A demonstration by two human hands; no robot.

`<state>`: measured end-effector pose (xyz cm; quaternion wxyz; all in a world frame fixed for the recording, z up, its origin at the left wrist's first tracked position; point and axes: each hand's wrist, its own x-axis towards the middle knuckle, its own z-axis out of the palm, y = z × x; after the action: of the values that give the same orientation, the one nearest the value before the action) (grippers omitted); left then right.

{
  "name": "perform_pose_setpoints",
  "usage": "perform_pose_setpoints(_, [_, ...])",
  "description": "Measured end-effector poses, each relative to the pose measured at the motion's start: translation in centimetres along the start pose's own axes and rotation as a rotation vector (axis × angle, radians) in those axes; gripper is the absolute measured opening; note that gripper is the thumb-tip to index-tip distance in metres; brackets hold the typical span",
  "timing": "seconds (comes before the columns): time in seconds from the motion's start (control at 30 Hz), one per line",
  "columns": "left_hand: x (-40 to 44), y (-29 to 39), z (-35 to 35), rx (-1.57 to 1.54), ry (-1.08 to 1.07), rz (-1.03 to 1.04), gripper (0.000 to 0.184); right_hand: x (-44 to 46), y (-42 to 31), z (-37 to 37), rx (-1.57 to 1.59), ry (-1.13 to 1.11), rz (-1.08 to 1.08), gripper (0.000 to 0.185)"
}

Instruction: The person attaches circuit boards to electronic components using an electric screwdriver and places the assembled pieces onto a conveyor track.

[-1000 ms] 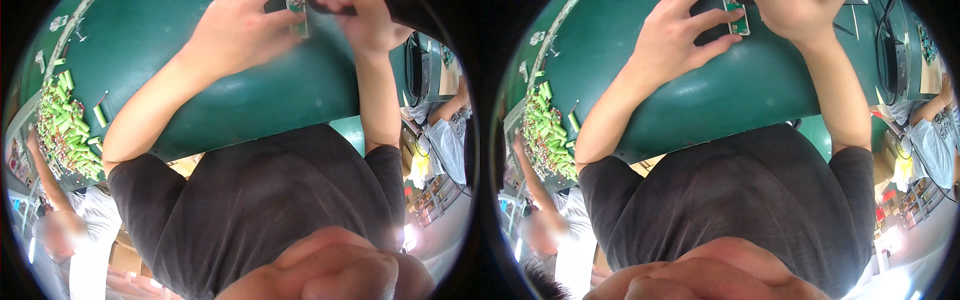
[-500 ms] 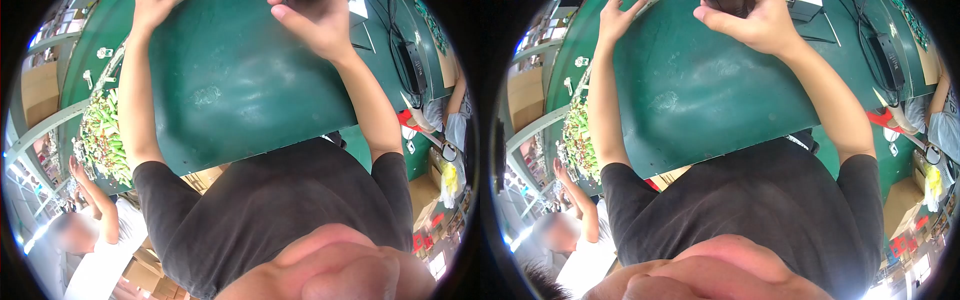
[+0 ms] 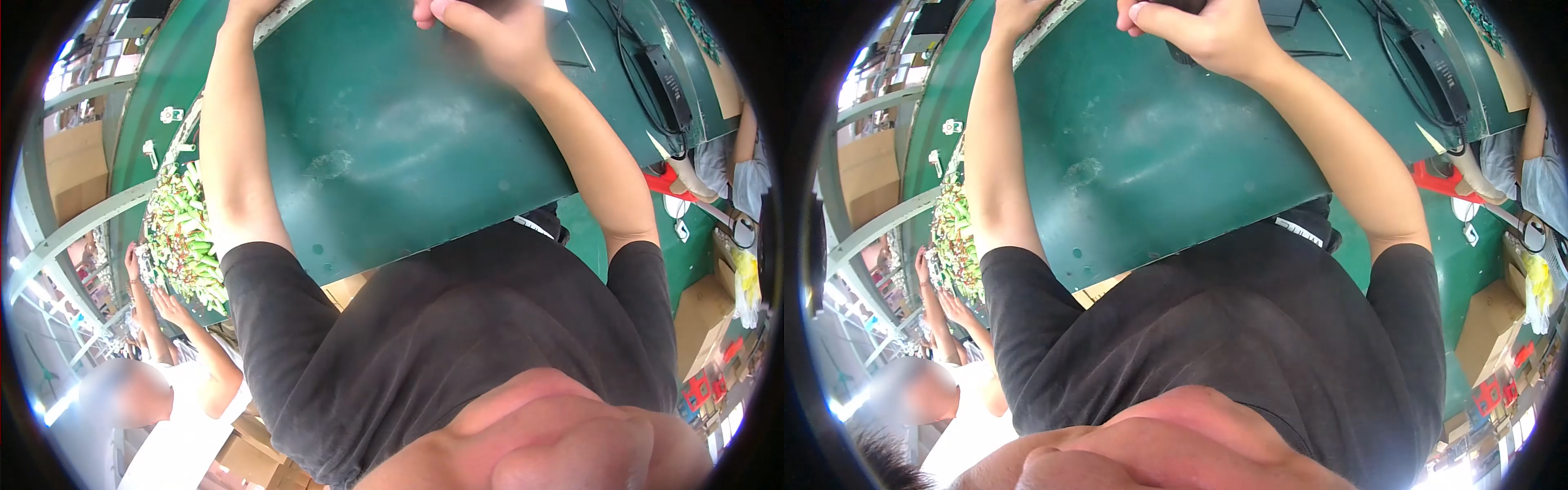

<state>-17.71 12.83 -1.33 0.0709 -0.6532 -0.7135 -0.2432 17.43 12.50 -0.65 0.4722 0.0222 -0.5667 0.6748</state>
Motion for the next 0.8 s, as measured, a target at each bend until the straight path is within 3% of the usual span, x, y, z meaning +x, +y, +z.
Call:
perform_pose_setpoints(0.07, [-0.6,3.8,-1.1,-0.049,0.058,-0.049,0.058,0.0,-0.7,-0.8,0.051,-0.022,0.022,0.049])
perform_pose_setpoints(0.1, [-1.3,5.4,-1.2,-0.085,0.118,0.030,0.051,0.2,-1.1,-1.1,0.076,-0.031,0.033,0.048])
perform_pose_setpoints(0.17, [-4.3,11.4,-3.0,-0.175,0.030,-0.035,0.042,0.9,-3.6,-0.7,-0.076,0.129,-0.052,0.039])
perform_pose_setpoints(0.2, [-5.5,12.0,-2.9,-0.344,-0.012,0.155,0.036,1.5,-4.9,-1.2,-0.094,0.106,-0.142,0.037])
perform_pose_setpoints(0.27, [-8.9,16.2,-3.9,-0.449,-0.161,0.145,0.034,2.8,-7.2,-2.7,-0.194,0.002,-0.319,0.032])
perform_pose_setpoints(0.37, [-12.4,18.7,-3.1,-0.419,-0.212,0.265,0.032,4.7,-9.6,-4.2,-0.360,-0.090,-0.430,0.025])
perform_pose_setpoints(0.5, [-14.1,19.1,-0.7,-0.528,-0.127,0.370,0.029,5.3,-8.3,0.1,-0.449,0.088,-0.291,0.021])
perform_pose_setpoints(0.63, [-15.1,18.9,-0.5,-0.482,-0.126,0.366,0.027,5.3,-8.8,0.6,-0.530,-0.002,-0.125,0.014])
perform_pose_setpoints(0.8, [-15.5,18.9,-1.0,-0.459,-0.201,0.342,0.028,4.4,-6.6,-1.5,-0.156,-0.156,0.021,0.014])
